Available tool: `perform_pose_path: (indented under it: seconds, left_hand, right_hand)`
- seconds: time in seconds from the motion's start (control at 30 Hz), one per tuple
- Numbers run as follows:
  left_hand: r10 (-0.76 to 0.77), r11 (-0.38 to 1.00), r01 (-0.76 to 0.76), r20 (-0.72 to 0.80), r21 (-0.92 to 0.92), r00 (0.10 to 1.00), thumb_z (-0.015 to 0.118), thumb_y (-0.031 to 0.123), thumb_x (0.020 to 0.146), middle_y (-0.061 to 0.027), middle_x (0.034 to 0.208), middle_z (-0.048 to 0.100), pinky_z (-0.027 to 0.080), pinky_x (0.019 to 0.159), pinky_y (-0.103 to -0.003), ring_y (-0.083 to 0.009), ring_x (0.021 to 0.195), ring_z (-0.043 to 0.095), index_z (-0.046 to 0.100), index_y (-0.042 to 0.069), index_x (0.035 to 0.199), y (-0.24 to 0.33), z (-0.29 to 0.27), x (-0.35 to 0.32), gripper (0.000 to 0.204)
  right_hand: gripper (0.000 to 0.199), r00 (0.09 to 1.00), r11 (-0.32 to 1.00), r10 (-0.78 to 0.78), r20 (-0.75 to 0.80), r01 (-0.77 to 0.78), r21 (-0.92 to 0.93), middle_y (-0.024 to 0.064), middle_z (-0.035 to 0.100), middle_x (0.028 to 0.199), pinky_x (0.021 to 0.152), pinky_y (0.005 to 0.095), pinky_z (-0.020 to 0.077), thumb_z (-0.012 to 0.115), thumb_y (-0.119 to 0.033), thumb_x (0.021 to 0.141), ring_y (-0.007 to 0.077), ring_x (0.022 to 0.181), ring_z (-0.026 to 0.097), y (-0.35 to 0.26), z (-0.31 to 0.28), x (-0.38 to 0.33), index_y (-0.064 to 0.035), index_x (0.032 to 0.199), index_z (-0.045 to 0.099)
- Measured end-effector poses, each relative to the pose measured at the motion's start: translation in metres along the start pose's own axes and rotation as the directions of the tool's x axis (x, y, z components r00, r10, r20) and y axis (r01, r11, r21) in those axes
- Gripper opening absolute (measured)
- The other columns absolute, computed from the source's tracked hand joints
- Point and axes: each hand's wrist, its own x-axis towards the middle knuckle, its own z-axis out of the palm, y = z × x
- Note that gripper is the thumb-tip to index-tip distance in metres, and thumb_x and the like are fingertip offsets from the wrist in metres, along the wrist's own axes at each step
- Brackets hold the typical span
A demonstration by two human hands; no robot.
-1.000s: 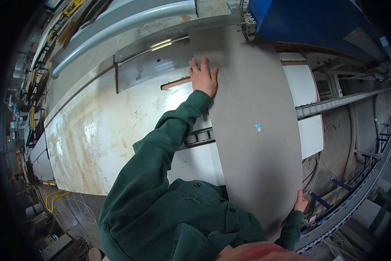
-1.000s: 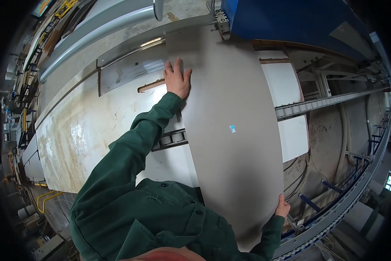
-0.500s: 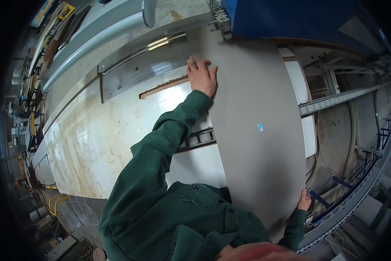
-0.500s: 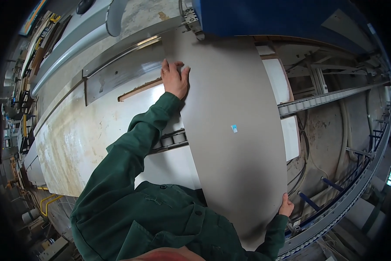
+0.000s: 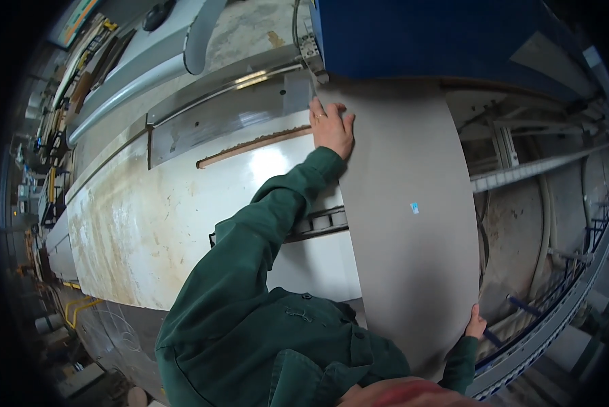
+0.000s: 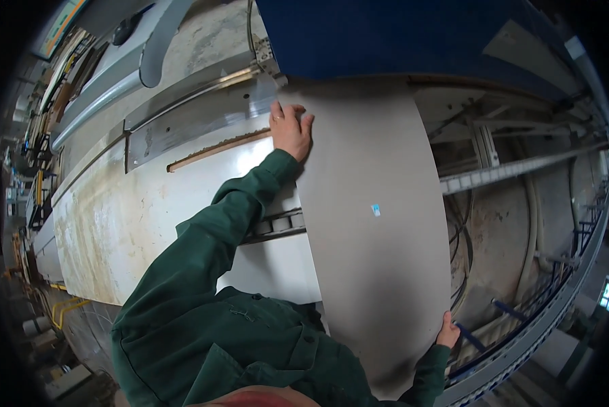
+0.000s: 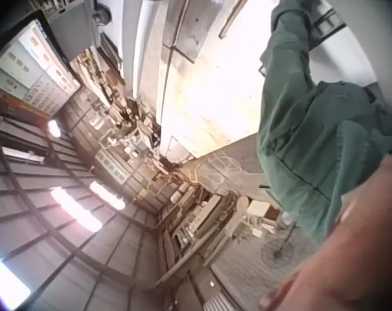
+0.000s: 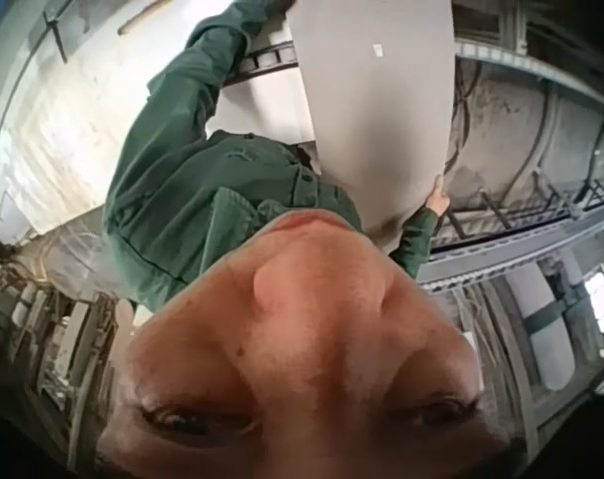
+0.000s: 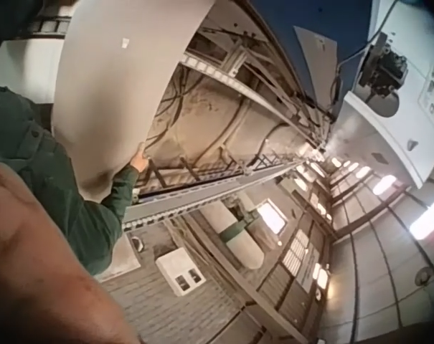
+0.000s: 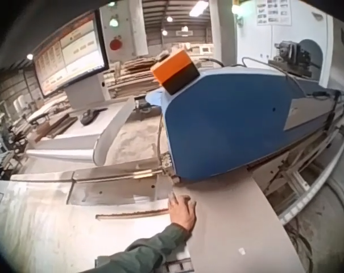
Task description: Manually feeding and moving large wood panels through an automatic edge banding machine and onto roller conveyors.
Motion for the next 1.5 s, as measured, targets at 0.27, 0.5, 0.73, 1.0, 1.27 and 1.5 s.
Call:
perform_pose_path:
  seconds: [0.27, 0.5, 0.73, 1.0, 1.27, 1.5]
  left_hand:
    - [-0.05, 0.998, 0.048, -0.049, -0.051, 0.998, 0.055, 0.016, 0.068, -0.0291, 0.106, 0.029, 0.028, 0.081, -0.042, -0.041, 0.097, 0.032, 0.044, 0.004, 0.085, 0.041, 0.031, -0.002, 0.024]
    - [-0.055, 0.998, 0.054, -0.011, -0.028, 0.998, 0.053, 0.019, 0.069, -0.0327, 0.109, 0.028, 0.02, 0.089, -0.043, -0.0415, 0.107, 0.023, 0.044, 0.002, 0.089, 0.069, 0.066, 0.002, 0.027]
    - [-0.093, 0.993, 0.092, -0.015, -0.071, 0.996, 0.054, 0.018, 0.068, -0.0339, 0.112, 0.024, 0.017, 0.091, -0.043, -0.0416, 0.109, 0.021, 0.044, 0.002, 0.088, 0.105, 0.103, 0.01, 0.027]
    - [-0.152, 0.985, 0.152, 0.006, -0.082, 0.988, 0.05, 0.021, 0.07, -0.034, 0.112, 0.024, 0.019, 0.09, -0.044, -0.0437, 0.108, 0.02, 0.041, -0.001, 0.091, 0.141, 0.139, 0.013, 0.031]
    - [-0.064, 0.936, 0.153, 0.272, -0.317, 0.96, 0.048, 0.03, 0.071, -0.0284, 0.119, 0.017, 0.013, 0.092, -0.047, -0.0419, 0.112, 0.014, 0.039, -0.001, 0.101, 0.143, 0.13, 0.004, 0.044]
    - [0.267, 0.905, -0.127, 0.309, -0.406, 0.913, 0.054, 0.023, 0.068, -0.0203, 0.117, 0.029, 0.022, 0.088, -0.044, -0.037, 0.11, 0.023, 0.044, 0.008, 0.098, 0.016, -0.107, -0.128, 0.034]
  right_hand:
    - [0.068, 0.996, 0.995, -0.085, -0.037, 0.087, 0.039, 0.0197, 0.052, 0.065, 0.062, 0.0321, 0.0387, 0.057, -0.054, 0.059, 0.0227, 0.062, 0.047, -0.013, -0.016, 0.037, 0.0129, 0.066, 0.048]
    - [0.071, 0.982, 0.982, -0.189, -0.002, 0.189, 0.018, 0.0186, 0.051, 0.055, 0.056, 0.034, 0.0375, 0.05, -0.056, 0.064, 0.0199, 0.053, 0.044, -0.027, -0.032, 0.076, 0.0145, 0.058, 0.05]
    - [0.069, 0.974, 0.977, -0.208, -0.091, 0.211, 0.026, 0.0191, 0.054, 0.06, 0.057, 0.0318, 0.0387, 0.052, -0.054, 0.064, 0.0206, 0.057, 0.049, -0.012, -0.037, 0.132, 0.0148, 0.062, 0.051]
    - [0.049, 0.887, 0.941, -0.242, -0.393, 0.116, -0.318, 0.0145, 0.054, 0.079, 0.065, 0.0343, 0.0383, 0.049, -0.047, 0.069, 0.0253, 0.077, 0.049, -0.081, -0.053, 0.09, 0.001, 0.079, 0.057]
    - [0.02, 0.525, 0.636, -0.771, -0.361, 0.675, -0.375, 0.0141, 0.044, 0.096, 0.07, 0.0345, 0.0358, 0.056, -0.018, 0.069, 0.0266, 0.08, 0.043, -0.135, -0.005, -0.072, -0.0032, 0.082, 0.056]
    - [0.014, 0.515, 0.486, -0.831, -0.209, 0.856, 0.177, 0.0121, 0.041, 0.094, 0.067, 0.0311, 0.0359, 0.057, -0.01, 0.067, 0.0235, 0.077, 0.042, -0.152, 0.059, -0.177, -0.0006, 0.076, 0.055]
